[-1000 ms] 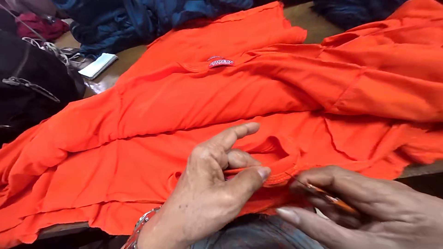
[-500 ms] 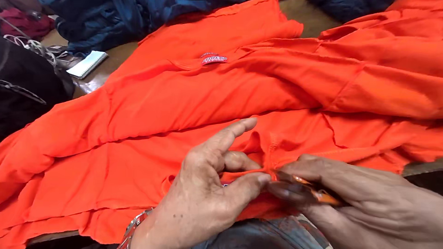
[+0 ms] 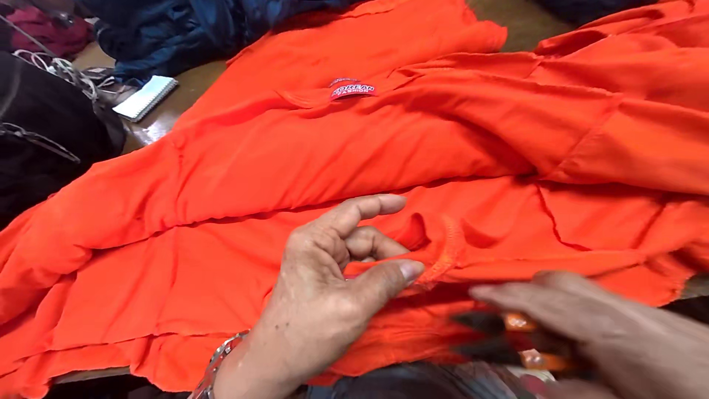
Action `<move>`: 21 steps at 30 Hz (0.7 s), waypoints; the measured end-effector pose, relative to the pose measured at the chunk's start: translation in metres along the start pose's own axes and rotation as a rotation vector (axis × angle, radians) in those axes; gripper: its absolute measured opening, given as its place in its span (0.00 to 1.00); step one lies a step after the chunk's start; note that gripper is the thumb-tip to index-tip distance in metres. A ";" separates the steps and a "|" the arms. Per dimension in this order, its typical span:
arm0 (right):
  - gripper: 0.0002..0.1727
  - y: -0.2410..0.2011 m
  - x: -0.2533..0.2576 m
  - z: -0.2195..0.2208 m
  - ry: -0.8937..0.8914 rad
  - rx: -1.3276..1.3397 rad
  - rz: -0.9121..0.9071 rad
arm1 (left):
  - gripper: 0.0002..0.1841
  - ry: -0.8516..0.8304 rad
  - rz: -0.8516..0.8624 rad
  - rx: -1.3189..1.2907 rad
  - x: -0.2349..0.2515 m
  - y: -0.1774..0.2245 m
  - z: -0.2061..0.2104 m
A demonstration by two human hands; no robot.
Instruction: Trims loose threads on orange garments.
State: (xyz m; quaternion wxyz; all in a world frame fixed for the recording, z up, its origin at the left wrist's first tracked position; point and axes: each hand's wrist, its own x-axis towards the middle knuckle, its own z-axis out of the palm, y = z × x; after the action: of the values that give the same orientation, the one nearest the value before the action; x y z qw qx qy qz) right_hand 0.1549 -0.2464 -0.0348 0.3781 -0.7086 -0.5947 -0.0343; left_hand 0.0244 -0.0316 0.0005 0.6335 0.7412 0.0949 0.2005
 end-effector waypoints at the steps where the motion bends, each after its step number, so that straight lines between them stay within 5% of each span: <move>1: 0.28 0.006 0.000 -0.003 0.050 -0.090 -0.006 | 0.26 -0.014 -0.017 -0.032 0.001 0.000 -0.001; 6: 0.26 0.025 0.008 -0.020 0.097 -0.308 -0.062 | 0.26 -0.099 -0.099 -0.135 0.008 0.000 -0.003; 21: 0.22 0.046 0.029 -0.017 0.037 -0.226 -0.313 | 0.30 -0.200 -0.215 -0.167 0.024 0.007 -0.007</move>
State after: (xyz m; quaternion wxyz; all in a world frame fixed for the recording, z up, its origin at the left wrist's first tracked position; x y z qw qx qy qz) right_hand 0.2094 -0.2328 -0.0313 0.2971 -0.6448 -0.6829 -0.1720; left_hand 0.0421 -0.0172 0.0125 0.7170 0.6878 0.0932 0.0643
